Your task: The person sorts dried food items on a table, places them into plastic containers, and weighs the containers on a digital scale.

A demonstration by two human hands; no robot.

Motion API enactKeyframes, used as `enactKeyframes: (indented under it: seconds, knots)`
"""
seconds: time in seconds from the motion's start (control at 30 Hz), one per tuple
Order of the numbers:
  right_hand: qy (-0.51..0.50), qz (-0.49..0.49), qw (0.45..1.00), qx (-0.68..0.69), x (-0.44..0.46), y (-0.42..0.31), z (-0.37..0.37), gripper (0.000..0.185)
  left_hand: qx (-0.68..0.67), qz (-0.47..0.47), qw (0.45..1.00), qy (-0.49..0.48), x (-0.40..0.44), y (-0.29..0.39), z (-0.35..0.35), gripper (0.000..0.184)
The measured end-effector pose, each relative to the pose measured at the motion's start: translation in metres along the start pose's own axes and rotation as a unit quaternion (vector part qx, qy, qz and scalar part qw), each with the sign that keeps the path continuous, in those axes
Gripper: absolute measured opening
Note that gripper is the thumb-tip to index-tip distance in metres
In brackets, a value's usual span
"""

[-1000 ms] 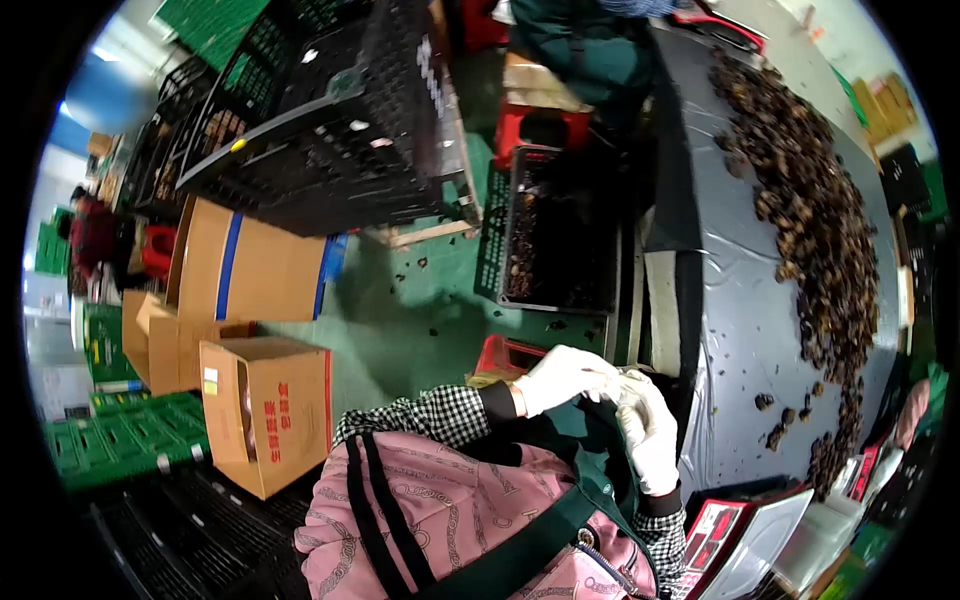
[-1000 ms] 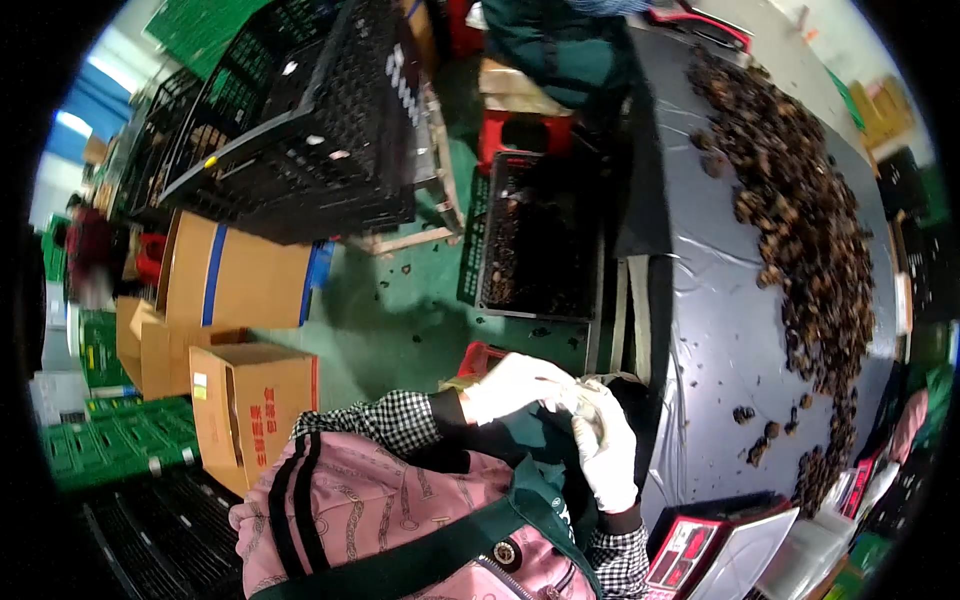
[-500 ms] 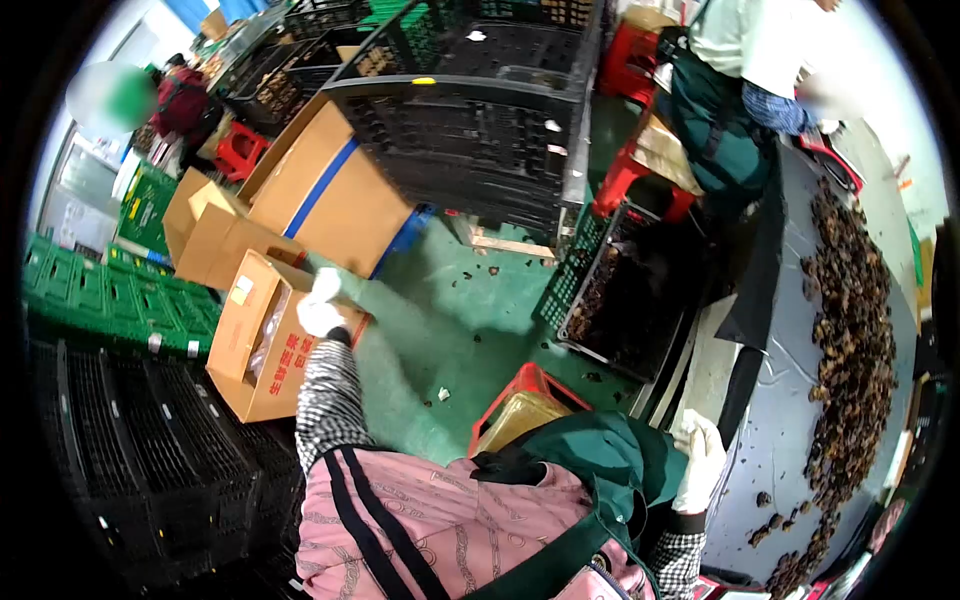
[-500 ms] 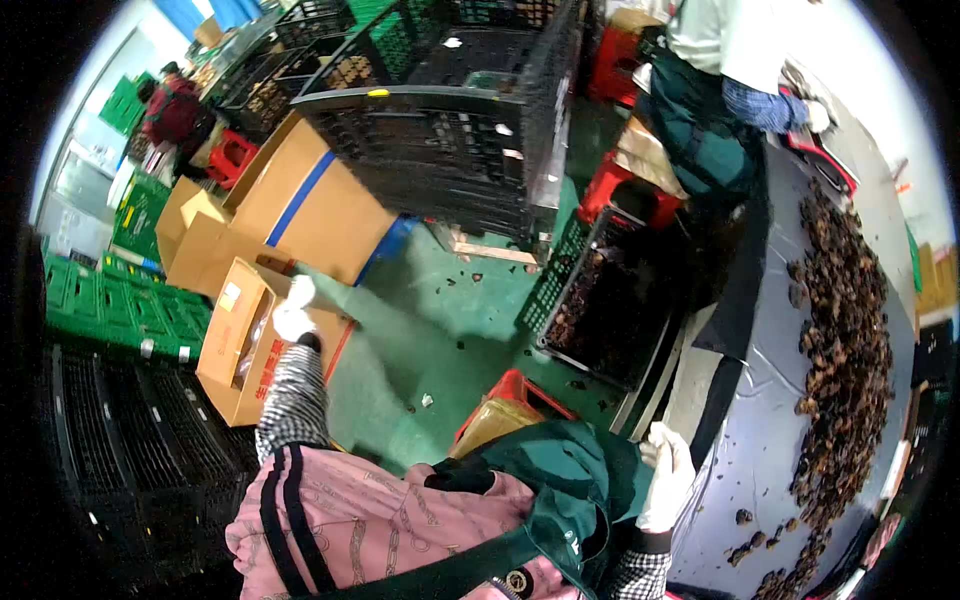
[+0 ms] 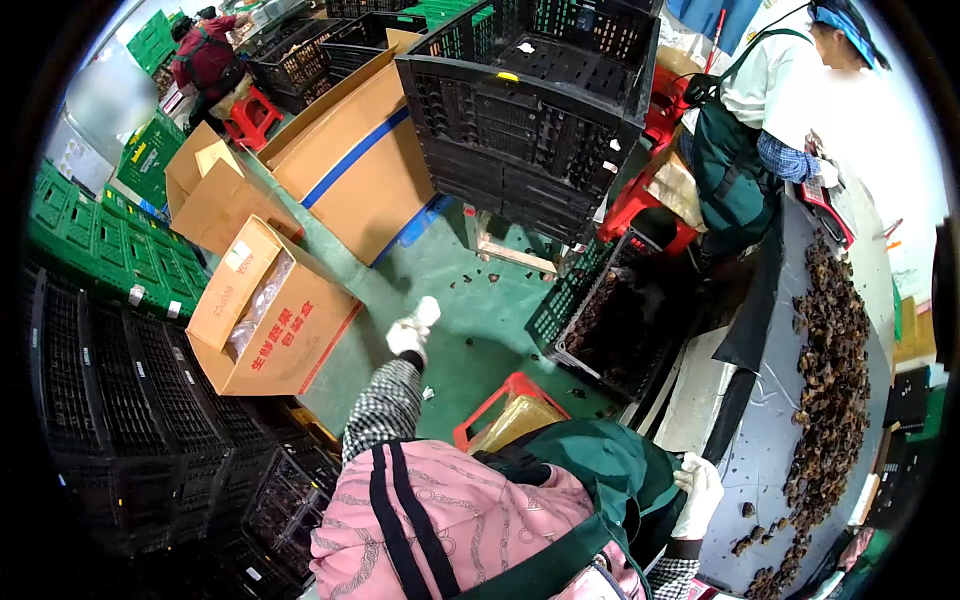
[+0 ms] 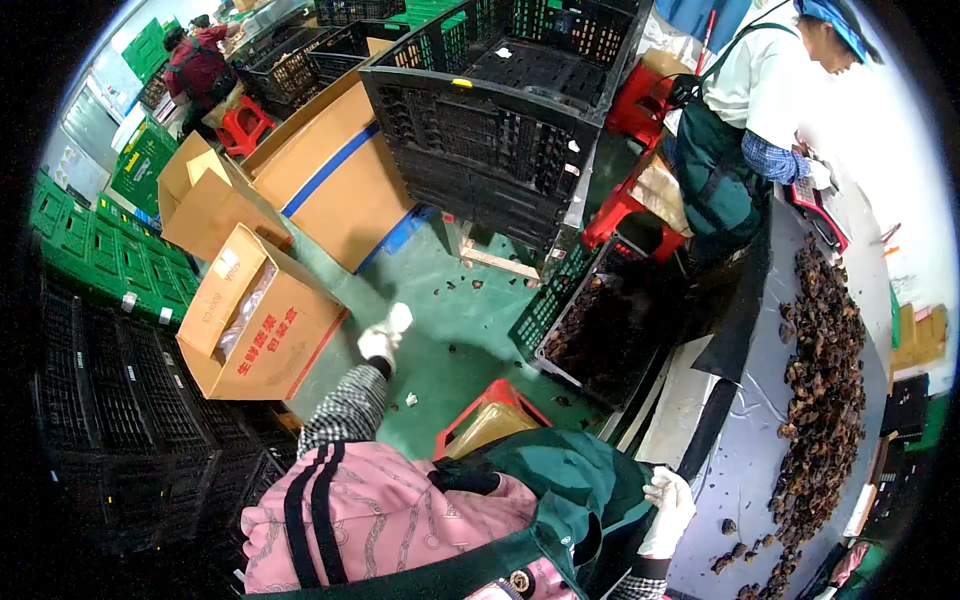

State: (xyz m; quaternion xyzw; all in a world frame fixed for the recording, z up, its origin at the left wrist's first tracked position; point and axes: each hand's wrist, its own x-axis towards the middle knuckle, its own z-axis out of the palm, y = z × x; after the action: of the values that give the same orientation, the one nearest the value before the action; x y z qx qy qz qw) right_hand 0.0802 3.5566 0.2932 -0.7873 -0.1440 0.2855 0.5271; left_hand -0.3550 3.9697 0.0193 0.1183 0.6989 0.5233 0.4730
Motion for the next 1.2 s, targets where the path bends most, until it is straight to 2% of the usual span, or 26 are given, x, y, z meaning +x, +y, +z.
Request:
enactKeyframes:
  seconds: [0.07, 0.13, 0.2, 0.23, 0.27, 0.3, 0.33, 0.37, 0.4, 0.47, 0.53, 0.6, 0.63, 0.67, 0.73, 0.8, 0.87, 0.9, 0.93, 1.0, 1.07, 1.1, 1.13, 1.17, 1.2]
  knots:
    - [0.015, -0.001, 1.000, -0.014, -0.003, -0.008, -0.007, 0.024, 0.018, -0.016, 0.998, -0.066, -0.038, -0.026, 0.006, 0.015]
    - [0.034, -0.010, 0.999, -0.017, -0.002, -0.008, -0.015, 0.024, -0.046, -0.044, 0.993, -0.104, -0.047, -0.024, 0.009, 0.017]
    - [0.045, -0.018, 0.999, -0.022, 0.002, -0.005, -0.023, 0.024, -0.072, 0.010, 0.989, -0.131, -0.032, -0.007, 0.015, 0.020]
    - [0.046, -0.017, 0.998, -0.029, 0.005, -0.005, -0.025, 0.024, -0.069, 0.043, 0.994, -0.069, -0.023, 0.008, 0.022, 0.018]
    - [0.047, -0.016, 0.998, -0.036, 0.007, -0.006, -0.026, 0.024, -0.099, 0.081, 0.989, -0.069, 0.003, 0.014, 0.022, 0.015]
    - [0.047, -0.026, 0.998, -0.043, 0.010, -0.004, -0.027, 0.024, -0.074, 0.099, 0.992, 0.015, -0.008, 0.054, 0.029, 0.011]
    - [0.048, -0.035, 0.997, -0.051, 0.013, -0.001, -0.027, 0.023, -0.182, 0.119, 0.976, -0.030, 0.052, 0.045, 0.016, 0.010]
    - [0.049, -0.046, 0.996, -0.060, 0.016, 0.002, -0.027, 0.023, -0.181, 0.144, 0.972, 0.044, 0.070, 0.067, 0.011, 0.011]
    - [0.052, -0.049, 0.995, -0.067, 0.018, 0.006, -0.029, 0.023, -0.286, 0.138, 0.947, 0.035, 0.107, 0.078, -0.006, 0.012]
    - [0.050, -0.054, 0.994, -0.086, 0.023, 0.013, -0.031, 0.022, -0.225, 0.298, 0.917, 0.142, 0.156, 0.097, -0.027, 0.021]
    - [0.052, -0.045, 0.993, -0.096, 0.024, 0.016, -0.031, 0.023, -0.117, 0.244, 0.931, 0.246, 0.114, 0.161, -0.055, 0.028]
    - [0.053, -0.039, 0.993, -0.102, 0.026, 0.017, -0.033, 0.024, -0.120, 0.206, 0.935, 0.262, 0.110, 0.168, -0.069, 0.026]
    - [0.049, -0.033, 0.992, -0.115, 0.029, 0.017, -0.034, 0.024, -0.014, 0.208, 0.937, 0.280, 0.110, 0.154, -0.072, 0.027]
    - [0.042, -0.028, 0.990, -0.134, 0.032, 0.017, -0.033, 0.023, -0.102, 0.223, 0.936, 0.252, 0.127, 0.128, -0.068, 0.025]
    - [0.038, -0.016, 0.985, -0.170, 0.035, 0.020, -0.032, 0.022, -0.170, 0.142, 0.957, 0.185, 0.112, 0.083, -0.050, 0.023]
    - [0.006, -0.025, 0.978, -0.208, 0.039, 0.028, -0.038, 0.017, -0.106, 0.085, 0.978, 0.161, 0.089, 0.037, -0.033, 0.019]
    - [-0.013, -0.051, 0.965, -0.258, 0.041, 0.034, -0.041, 0.016, -0.124, 0.005, 0.979, 0.160, 0.031, 0.047, -0.015, 0.017]
    - [-0.013, -0.069, 0.953, -0.294, 0.043, 0.039, -0.042, 0.017, -0.150, 0.026, 0.975, 0.162, 0.075, 0.007, -0.019, 0.021]
    - [-0.005, -0.053, 0.956, -0.288, 0.043, 0.039, -0.044, 0.017, -0.253, -0.010, 0.960, 0.122, 0.110, -0.009, -0.032, 0.015]
    - [0.005, -0.022, 0.961, -0.276, 0.037, 0.025, -0.032, 0.017, -0.131, 0.167, 0.958, 0.193, 0.134, 0.011, -0.039, 0.017]
    - [0.027, -0.046, 0.957, -0.285, 0.040, 0.026, -0.032, 0.015, -0.053, 0.162, 0.962, 0.212, 0.178, 0.079, -0.077, 0.012]
    - [0.032, -0.062, 0.955, -0.289, 0.050, 0.039, -0.042, 0.016, -0.123, 0.315, 0.901, 0.273, 0.245, 0.093, -0.104, 0.017]
    - [0.043, -0.075, 0.954, -0.287, 0.050, 0.054, -0.048, 0.016, -0.083, 0.314, 0.899, 0.294, 0.247, 0.136, -0.120, 0.016]
    - [0.037, -0.062, 0.961, -0.267, 0.040, 0.037, -0.036, 0.016, -0.039, 0.313, 0.906, 0.281, 0.238, 0.162, -0.129, 0.016]
    - [0.038, -0.098, 0.951, -0.289, 0.045, 0.047, -0.042, 0.014, 0.001, 0.324, 0.913, 0.247, 0.233, 0.167, -0.132, 0.016]
